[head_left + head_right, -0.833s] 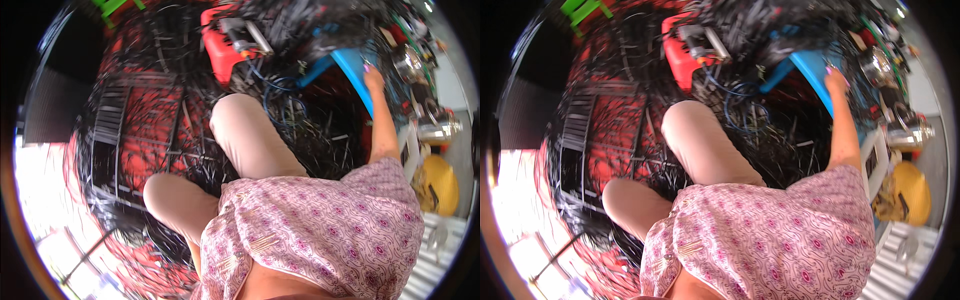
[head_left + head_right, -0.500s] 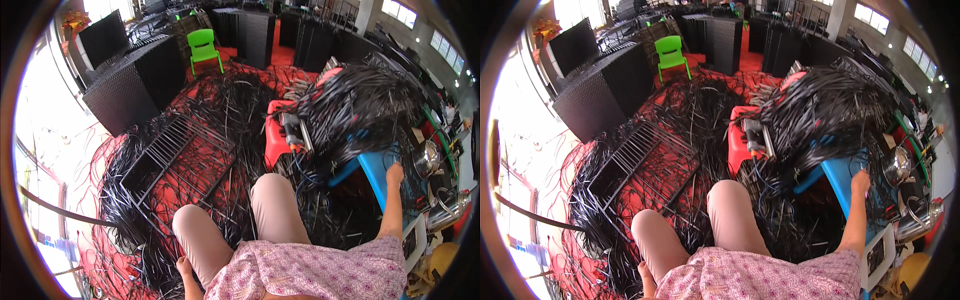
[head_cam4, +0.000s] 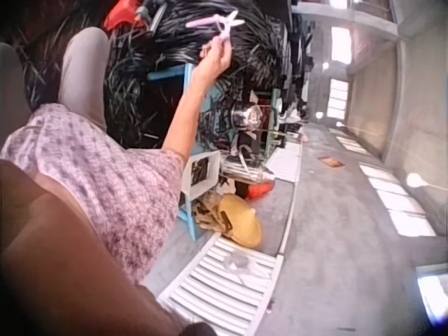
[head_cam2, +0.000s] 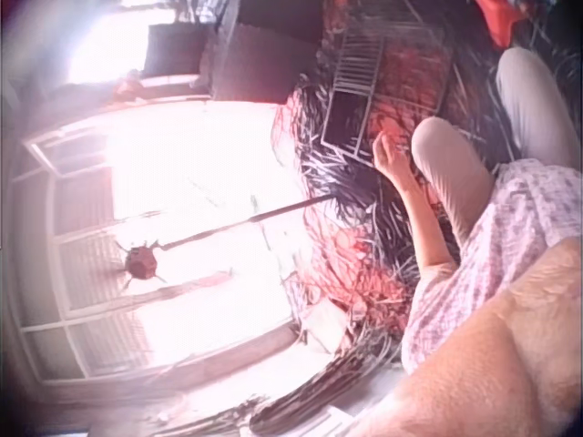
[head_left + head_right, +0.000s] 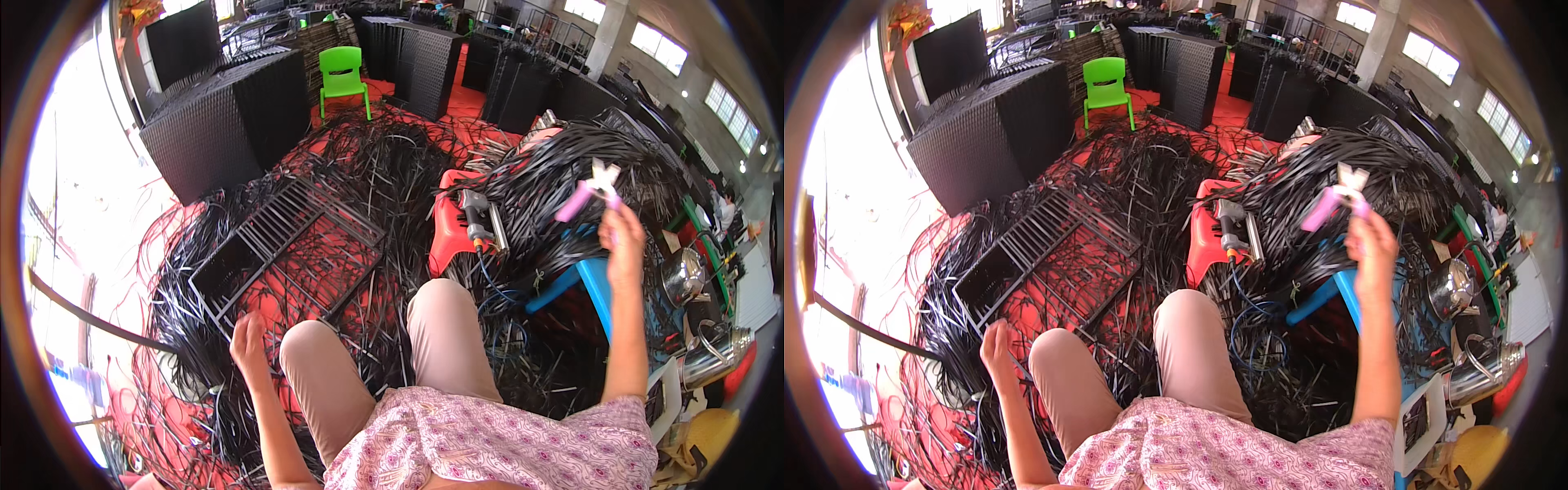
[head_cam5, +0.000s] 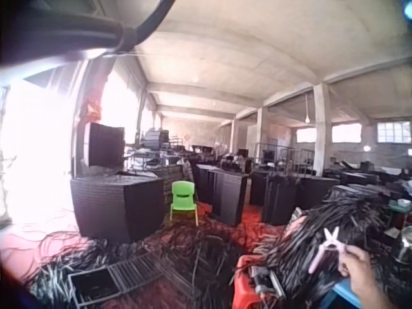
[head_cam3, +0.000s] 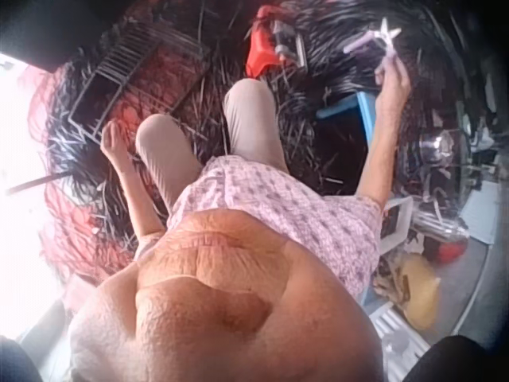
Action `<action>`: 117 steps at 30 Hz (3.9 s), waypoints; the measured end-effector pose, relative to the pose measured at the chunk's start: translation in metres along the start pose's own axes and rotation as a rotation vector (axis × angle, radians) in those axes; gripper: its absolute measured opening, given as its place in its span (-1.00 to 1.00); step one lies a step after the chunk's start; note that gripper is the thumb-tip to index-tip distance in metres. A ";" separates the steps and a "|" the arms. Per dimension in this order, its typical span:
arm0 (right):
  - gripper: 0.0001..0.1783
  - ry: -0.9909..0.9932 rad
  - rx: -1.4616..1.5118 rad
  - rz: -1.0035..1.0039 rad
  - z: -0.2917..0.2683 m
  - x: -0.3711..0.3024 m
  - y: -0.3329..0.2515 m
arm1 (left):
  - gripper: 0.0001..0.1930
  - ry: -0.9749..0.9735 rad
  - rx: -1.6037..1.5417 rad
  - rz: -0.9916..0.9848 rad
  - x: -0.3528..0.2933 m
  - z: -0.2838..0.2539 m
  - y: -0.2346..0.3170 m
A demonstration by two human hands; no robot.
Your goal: The person weaves black plastic strips through a metal furniture frame by hand and secures them using a pneumatic nail gun and shears. They periodically use the shears to trim excess material and the nail gun to fasten the strips to the frame.
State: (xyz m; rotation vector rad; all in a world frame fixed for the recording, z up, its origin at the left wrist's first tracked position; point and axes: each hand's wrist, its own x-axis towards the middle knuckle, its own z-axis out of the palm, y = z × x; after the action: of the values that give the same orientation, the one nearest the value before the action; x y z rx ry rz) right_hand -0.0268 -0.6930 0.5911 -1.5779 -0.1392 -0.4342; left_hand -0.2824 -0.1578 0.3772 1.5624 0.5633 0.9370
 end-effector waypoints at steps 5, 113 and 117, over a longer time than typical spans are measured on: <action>-0.63 -0.676 0.273 0.307 0.210 -0.082 -0.007 | -0.63 -0.308 -0.439 -0.058 0.014 0.093 0.087; -0.08 0.471 -0.951 -0.062 -0.167 0.023 0.142 | -0.39 -0.314 1.446 0.169 0.284 -0.136 -0.142; 0.09 0.234 -1.319 0.366 -0.276 0.072 0.192 | -0.40 -0.280 1.403 0.133 0.200 -0.040 -0.085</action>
State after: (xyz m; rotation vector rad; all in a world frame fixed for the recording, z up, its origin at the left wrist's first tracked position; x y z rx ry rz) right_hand 0.0549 -0.9887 0.4366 -2.7347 0.7594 -0.4265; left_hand -0.1903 0.0404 0.3467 2.9324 1.0094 0.3006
